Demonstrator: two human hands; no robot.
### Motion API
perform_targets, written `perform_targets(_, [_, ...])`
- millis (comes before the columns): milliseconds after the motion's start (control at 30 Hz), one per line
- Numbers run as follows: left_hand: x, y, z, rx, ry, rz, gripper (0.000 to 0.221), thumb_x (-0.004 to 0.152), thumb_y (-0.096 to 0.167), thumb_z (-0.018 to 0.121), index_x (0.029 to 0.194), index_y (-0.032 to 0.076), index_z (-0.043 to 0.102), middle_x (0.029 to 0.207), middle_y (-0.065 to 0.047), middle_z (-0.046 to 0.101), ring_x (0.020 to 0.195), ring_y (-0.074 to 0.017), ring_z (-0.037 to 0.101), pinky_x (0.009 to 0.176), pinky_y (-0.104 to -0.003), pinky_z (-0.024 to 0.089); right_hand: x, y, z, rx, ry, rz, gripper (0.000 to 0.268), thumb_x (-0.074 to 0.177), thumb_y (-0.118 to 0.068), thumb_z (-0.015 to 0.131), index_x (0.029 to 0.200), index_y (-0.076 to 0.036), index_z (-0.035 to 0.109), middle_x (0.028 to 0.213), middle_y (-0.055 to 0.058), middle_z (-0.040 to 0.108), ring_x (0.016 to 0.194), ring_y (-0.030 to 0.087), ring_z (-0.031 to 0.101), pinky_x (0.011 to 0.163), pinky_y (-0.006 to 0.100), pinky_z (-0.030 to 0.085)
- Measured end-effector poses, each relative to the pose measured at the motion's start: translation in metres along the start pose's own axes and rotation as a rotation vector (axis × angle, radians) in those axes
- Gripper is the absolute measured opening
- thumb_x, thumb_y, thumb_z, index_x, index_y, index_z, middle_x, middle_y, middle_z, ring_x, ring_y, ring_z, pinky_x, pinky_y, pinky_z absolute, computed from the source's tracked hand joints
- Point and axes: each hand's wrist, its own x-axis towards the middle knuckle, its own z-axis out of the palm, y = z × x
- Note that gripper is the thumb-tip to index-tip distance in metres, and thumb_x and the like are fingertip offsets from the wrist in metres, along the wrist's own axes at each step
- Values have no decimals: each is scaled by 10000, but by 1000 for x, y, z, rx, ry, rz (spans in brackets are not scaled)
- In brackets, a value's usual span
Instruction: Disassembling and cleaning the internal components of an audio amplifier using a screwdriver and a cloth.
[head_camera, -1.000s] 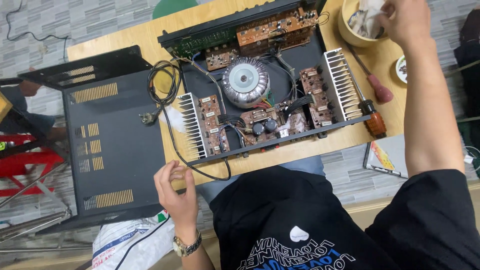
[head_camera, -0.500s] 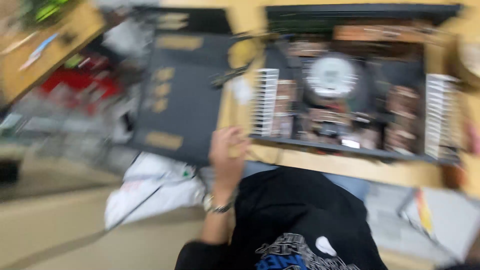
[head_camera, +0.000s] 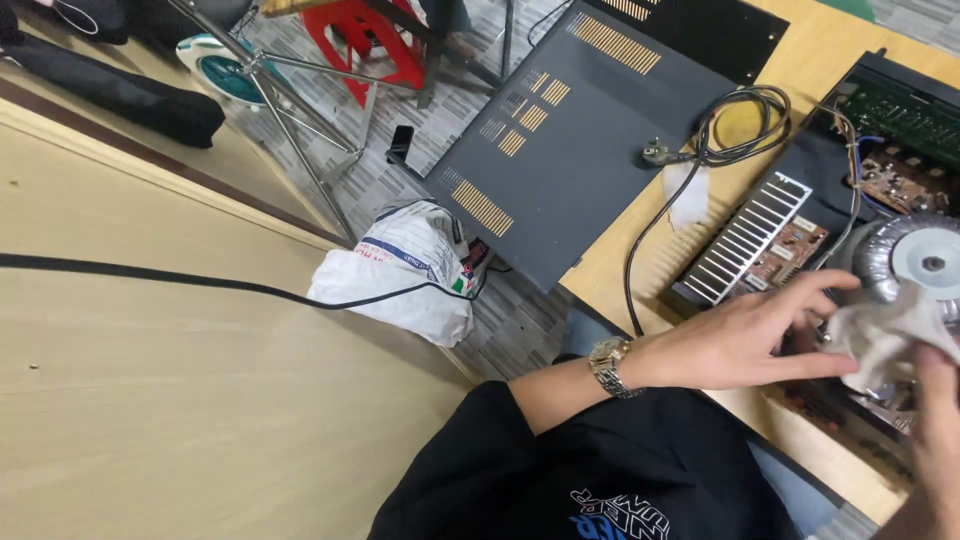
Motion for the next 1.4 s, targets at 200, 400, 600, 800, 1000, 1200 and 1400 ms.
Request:
perform_targets(200, [0, -9, 6, -137, 93, 5, 263, 971, 379, 576, 1174, 211, 585, 821, 50, 680, 641, -51, 631, 631, -203, 490, -32, -62, 31, -94, 50, -174, 115, 1346, 24, 555, 1349, 135, 526, 1342, 279, 576, 1212, 344, 554, 1115, 420, 419])
perform_targets(400, [0, -12, 1, -160, 139, -28, 219, 982, 320, 597, 1172, 211, 588, 922, 46, 698, 815, -79, 687, 807, -231, 583, -33, -101, 40, -117, -22, -450, 169, 1120, 217, 638, 1262, 186, 552, 1404, 399, 573, 1305, 470, 570, 1196, 477, 416])
perform_targets(600, [6, -34, 12, -65, 62, -12, 320, 1043, 421, 489, 1338, 306, 533, 935, 63, 732, 648, -76, 600, 637, -235, 467, -24, -111, 38, -285, -65, -533, 242, 1011, 144, 758, 1222, 186, 648, 1439, 397, 580, 1353, 475, 583, 1241, 509, 435])
perform_targets(800, [6, -36, 21, -101, 5, -21, 443, 938, 526, 536, 1302, 274, 544, 1233, -20, 708, 922, -161, 774, 840, -259, 626, -21, -83, 38, -338, -44, -596, 216, 1042, 155, 744, 1231, 221, 664, 1383, 400, 619, 1292, 487, 611, 1193, 518, 471])
perform_targets(1000, [11, -52, 37, 6, 144, 201, 284, 1030, 401, 536, 1259, 247, 599, 1256, 4, 581, 1032, -126, 659, 911, -251, 607, -31, -68, 38, -206, 9, -490, 216, 1107, 216, 741, 1260, 237, 590, 1321, 398, 605, 1174, 441, 593, 1081, 467, 475])
perform_targets(1200, [11, -40, 33, -42, 163, 215, 265, 1049, 357, 522, 1244, 190, 584, 1193, -3, 598, 1058, -144, 665, 1020, -283, 567, -32, -79, 39, -120, -2, -313, 353, 1116, 214, 675, 1428, 219, 511, 1327, 359, 570, 1174, 399, 559, 1079, 428, 444])
perform_targets(1400, [6, -40, 46, 253, 310, 333, 355, 1066, 321, 556, 1388, 180, 510, 1241, -46, 484, 977, -183, 630, 975, -319, 633, -30, -65, 36, -170, 25, -397, 162, 1150, 232, 696, 1281, 199, 608, 1296, 351, 600, 1221, 428, 569, 1105, 448, 442])
